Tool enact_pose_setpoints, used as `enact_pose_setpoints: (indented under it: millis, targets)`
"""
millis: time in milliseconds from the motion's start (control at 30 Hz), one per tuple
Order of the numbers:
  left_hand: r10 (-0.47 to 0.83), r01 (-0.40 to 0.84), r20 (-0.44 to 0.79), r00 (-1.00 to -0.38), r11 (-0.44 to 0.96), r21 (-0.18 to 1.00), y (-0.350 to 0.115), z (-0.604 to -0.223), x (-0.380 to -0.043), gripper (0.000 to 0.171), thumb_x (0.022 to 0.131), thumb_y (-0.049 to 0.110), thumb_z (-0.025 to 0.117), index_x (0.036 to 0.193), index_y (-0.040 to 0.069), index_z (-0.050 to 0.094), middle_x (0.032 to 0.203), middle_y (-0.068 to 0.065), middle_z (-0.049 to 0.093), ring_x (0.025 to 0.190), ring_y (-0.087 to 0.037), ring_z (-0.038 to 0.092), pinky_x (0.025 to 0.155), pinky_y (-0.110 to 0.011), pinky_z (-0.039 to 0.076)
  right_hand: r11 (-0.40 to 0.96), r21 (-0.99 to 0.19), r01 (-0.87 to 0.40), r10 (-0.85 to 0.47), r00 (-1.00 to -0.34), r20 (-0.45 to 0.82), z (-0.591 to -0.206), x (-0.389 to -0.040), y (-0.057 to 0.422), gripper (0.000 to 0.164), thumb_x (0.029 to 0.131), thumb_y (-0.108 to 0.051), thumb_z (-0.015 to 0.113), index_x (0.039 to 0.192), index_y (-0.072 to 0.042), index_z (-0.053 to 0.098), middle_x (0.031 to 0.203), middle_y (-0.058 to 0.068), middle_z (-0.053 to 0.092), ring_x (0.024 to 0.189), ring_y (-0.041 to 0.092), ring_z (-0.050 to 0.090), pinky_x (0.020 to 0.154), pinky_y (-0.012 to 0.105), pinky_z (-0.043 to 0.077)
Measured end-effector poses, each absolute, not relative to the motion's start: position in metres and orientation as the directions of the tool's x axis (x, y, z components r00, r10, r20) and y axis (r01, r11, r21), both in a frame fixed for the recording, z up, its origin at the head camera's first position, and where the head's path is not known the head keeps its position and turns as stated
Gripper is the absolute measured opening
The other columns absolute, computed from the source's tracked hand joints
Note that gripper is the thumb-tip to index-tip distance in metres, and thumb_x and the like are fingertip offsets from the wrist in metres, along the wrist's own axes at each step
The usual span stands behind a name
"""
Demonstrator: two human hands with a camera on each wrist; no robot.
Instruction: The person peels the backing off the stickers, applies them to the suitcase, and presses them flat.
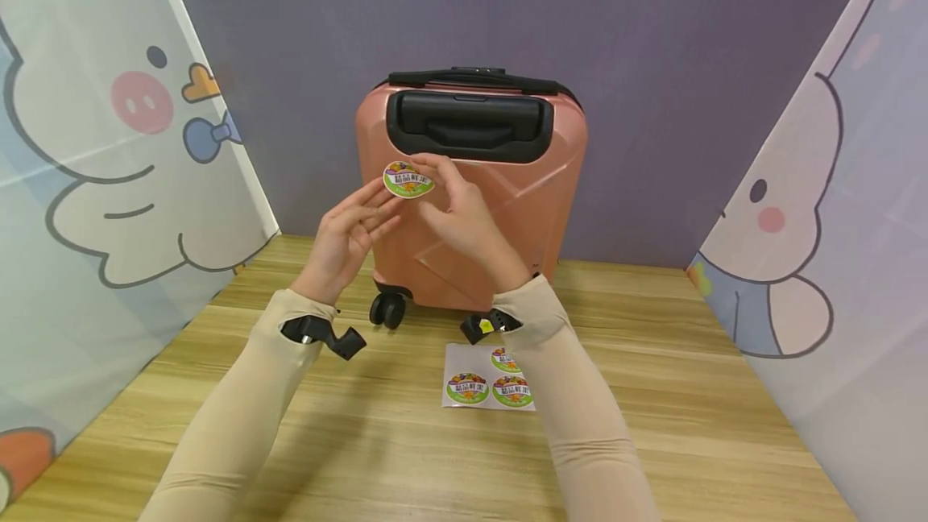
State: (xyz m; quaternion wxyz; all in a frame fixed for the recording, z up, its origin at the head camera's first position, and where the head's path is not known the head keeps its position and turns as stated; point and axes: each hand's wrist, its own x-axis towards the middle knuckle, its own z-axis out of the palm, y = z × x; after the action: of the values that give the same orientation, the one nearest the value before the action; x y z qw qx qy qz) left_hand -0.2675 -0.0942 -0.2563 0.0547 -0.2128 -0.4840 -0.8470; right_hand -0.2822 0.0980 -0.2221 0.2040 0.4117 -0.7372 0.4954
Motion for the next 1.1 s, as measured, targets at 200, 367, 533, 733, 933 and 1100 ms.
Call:
enact_pose_setpoints:
  millis: [200,367,533,733,933,1100]
  targets:
    - [0.114,0.292,0.406,-0.907,-0.525,0.799,-0.093,-0.255,-0.267,0.051,0.098,-0.005,0.039,0.149,-0.007,0.037,0.150,-0.025,0.042,0.131,-0.031,0.051,0.102,-0.037,0.048,0.250,-0.552,-0.795,-0.408,-0.604,0.685,-0.221,-0.281,0.096,0.054,0.090,0.009,0.060,0.140,-0.003,0.046,0.144,0.014,0.053,0.135,0.021,0.046,0.107,0.045,0.039]
    - [0.117,0.286,0.402,-0.908,-0.526,0.801,-0.093,-0.253,-0.266,0.052,0.098,-0.004,0.039,0.150,-0.005,0.038,0.150,-0.024,0.043,0.133,-0.032,0.049,0.104,-0.040,0.046,0.322,-0.521,-0.791,-0.418,-0.612,0.671,-0.221,-0.278,0.093,0.056,0.089,0.004,0.061,0.142,-0.005,0.046,0.142,0.014,0.054,0.133,0.025,0.042,0.103,0.047,0.039]
    - [0.129,0.280,0.398,-0.908,-0.519,0.807,-0.091,-0.253,-0.267,0.052,0.098,-0.004,0.040,0.150,-0.004,0.037,0.150,-0.022,0.043,0.134,-0.031,0.049,0.106,-0.041,0.044,0.380,-0.492,-0.783,-0.429,-0.620,0.657,-0.222,-0.277,0.092,0.057,0.089,0.003,0.061,0.144,-0.006,0.046,0.146,0.011,0.049,0.134,0.027,0.031,0.107,0.049,0.035]
    - [0.126,0.279,0.397,-0.909,-0.523,0.805,-0.088,-0.253,-0.270,0.052,0.098,-0.004,0.040,0.150,-0.004,0.037,0.150,-0.023,0.043,0.134,-0.032,0.048,0.105,-0.040,0.045,0.351,-0.503,-0.790,-0.393,-0.611,0.687,-0.226,-0.275,0.095,0.058,0.088,0.005,0.060,0.144,-0.006,0.046,0.154,0.007,0.041,0.135,0.024,0.032,0.110,0.046,0.033]
    - [0.136,0.267,0.389,-0.911,-0.526,0.808,-0.088,-0.257,-0.272,0.052,0.098,-0.003,0.040,0.150,-0.005,0.037,0.151,-0.024,0.041,0.135,-0.033,0.047,0.104,-0.039,0.046,0.108,-0.553,-0.826,-0.303,-0.557,0.773,-0.235,-0.282,0.096,0.052,0.087,0.016,0.055,0.137,0.007,0.044,0.137,0.023,0.054,0.129,0.029,0.048,0.108,0.044,0.039]
    - [0.122,0.280,0.397,-0.910,-0.527,0.803,-0.090,-0.258,-0.272,0.052,0.099,-0.004,0.040,0.151,-0.005,0.035,0.150,-0.026,0.040,0.128,-0.028,0.055,0.100,-0.036,0.049,-0.037,-0.652,-0.758,-0.294,-0.615,0.732,-0.239,-0.288,0.095,0.051,0.090,0.019,0.051,0.138,0.010,0.036,0.137,0.028,0.050,0.127,0.035,0.049,0.105,0.048,0.042]
